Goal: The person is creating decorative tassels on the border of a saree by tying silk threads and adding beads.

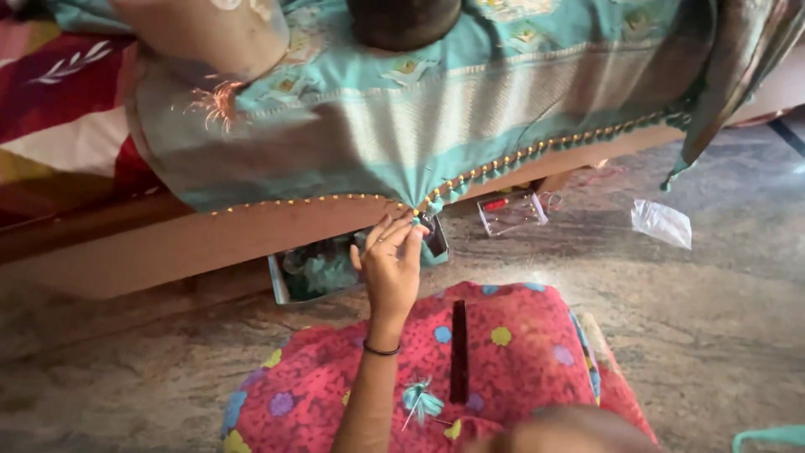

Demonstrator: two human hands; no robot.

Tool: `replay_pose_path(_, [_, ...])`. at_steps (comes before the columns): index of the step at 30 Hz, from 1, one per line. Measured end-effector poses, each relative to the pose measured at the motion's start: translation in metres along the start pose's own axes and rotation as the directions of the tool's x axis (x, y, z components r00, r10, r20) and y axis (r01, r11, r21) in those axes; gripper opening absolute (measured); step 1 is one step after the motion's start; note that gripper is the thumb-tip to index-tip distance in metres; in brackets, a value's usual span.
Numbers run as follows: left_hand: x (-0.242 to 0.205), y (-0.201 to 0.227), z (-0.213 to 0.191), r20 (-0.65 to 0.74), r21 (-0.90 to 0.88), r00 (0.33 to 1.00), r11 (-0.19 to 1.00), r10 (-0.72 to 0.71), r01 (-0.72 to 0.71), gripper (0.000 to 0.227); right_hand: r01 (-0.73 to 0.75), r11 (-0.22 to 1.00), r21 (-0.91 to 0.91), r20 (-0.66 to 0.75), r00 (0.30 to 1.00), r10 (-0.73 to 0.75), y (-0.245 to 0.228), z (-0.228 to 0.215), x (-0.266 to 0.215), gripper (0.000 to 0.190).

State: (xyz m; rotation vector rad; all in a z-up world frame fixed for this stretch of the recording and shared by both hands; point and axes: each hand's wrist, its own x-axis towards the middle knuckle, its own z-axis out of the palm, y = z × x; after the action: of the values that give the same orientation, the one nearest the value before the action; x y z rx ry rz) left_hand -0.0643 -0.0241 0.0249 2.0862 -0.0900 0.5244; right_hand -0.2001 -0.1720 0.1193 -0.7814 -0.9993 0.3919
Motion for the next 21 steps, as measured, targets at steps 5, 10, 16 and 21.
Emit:
replay_pose_path(5, [0.003, -0.001, -0.002, 0.017, 0.049, 0.998, 0.997, -0.063, 0.062, 0.021, 0.029, 0.958, 0.284, 0.010, 0.999, -0.033, -0.059, -0.032, 0.009, 0.029])
replay_pose_path(10, [0.003, -0.003, 0.002, 0.035, 0.024, 0.998, 0.998, -0.055, 0.054, 0.021, -0.071, 0.990, 0.119, -0.011, 0.997, 0.073, -0.086, -0.053, 0.013, 0.024])
replay_pose_path(16, [-0.001, -0.003, 0.004, 0.032, 0.053, 0.999, 0.999, -0.003, 0.002, 0.021, 0.045, 0.986, 0.160, -0.084, 0.996, -0.031, -0.079, -0.041, 0.009, 0.026])
replay_pose_path(21, [0.003, -0.006, -0.006, 0.021, 0.098, 1.000, 0.995, -0.005, 0.003, 0.021, -0.038, 0.969, 0.243, 0.098, 0.995, 0.015, -0.055, -0.033, 0.017, 0.033])
